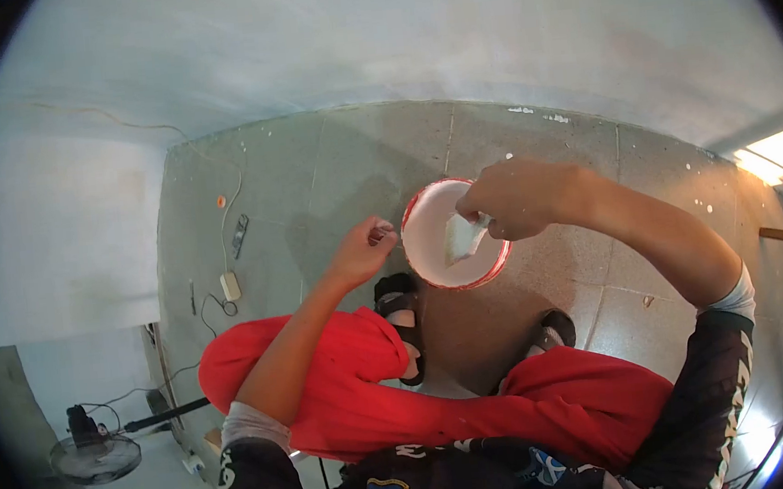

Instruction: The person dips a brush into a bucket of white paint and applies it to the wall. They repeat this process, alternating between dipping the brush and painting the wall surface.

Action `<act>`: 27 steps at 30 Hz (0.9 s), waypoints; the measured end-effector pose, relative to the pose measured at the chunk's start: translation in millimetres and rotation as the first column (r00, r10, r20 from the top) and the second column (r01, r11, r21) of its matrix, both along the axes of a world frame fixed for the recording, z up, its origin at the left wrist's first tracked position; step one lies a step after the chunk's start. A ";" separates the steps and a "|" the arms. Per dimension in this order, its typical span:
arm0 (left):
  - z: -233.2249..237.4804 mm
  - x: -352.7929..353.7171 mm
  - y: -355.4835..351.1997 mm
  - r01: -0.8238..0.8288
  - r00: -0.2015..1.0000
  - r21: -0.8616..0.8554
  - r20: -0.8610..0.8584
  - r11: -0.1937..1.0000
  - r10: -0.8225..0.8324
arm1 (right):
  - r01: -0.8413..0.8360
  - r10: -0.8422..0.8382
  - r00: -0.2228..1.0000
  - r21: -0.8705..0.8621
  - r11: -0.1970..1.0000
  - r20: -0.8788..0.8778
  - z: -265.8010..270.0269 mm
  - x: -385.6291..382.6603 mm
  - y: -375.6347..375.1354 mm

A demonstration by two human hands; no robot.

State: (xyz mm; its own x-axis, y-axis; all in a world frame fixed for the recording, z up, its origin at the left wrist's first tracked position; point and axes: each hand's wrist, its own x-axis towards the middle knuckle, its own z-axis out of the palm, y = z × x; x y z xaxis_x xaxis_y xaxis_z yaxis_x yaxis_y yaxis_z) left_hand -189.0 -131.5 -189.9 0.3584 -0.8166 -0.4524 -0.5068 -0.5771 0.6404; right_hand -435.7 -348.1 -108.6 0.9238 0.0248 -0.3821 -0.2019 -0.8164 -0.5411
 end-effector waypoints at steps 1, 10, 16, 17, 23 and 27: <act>-2.9 -1.0 0.7 -0.013 1.000 -0.004 -0.010 1.000 0.013 | -0.010 0.011 1.000 -0.012 1.000 0.026 -9.5 2.5 3.9; 14.9 -23.8 -32.5 0.072 0.935 0.162 0.332 0.984 -0.123 | -0.116 0.137 0.984 -0.180 0.977 0.111 -26.1 2.4 26.8; 10.4 -29.9 -36.5 0.164 0.844 0.101 0.501 0.981 -0.192 | -0.120 0.144 0.984 -0.198 0.973 0.109 -25.1 3.0 27.6; 15.1 -32.1 -39.6 0.158 0.835 0.160 0.505 0.974 -0.218 | -0.125 0.146 0.984 -0.191 0.974 0.102 -24.5 3.1 27.1; 3.4 -26.0 -44.0 0.225 0.754 0.144 0.600 0.964 -0.266 | -0.094 0.126 0.978 -0.187 0.978 0.169 -33.3 0.8 29.8; 7.7 -31.6 -54.9 0.201 0.736 0.288 0.586 0.936 -0.338 | -0.064 0.089 0.977 -0.130 0.989 0.196 -34.0 -3.2 27.4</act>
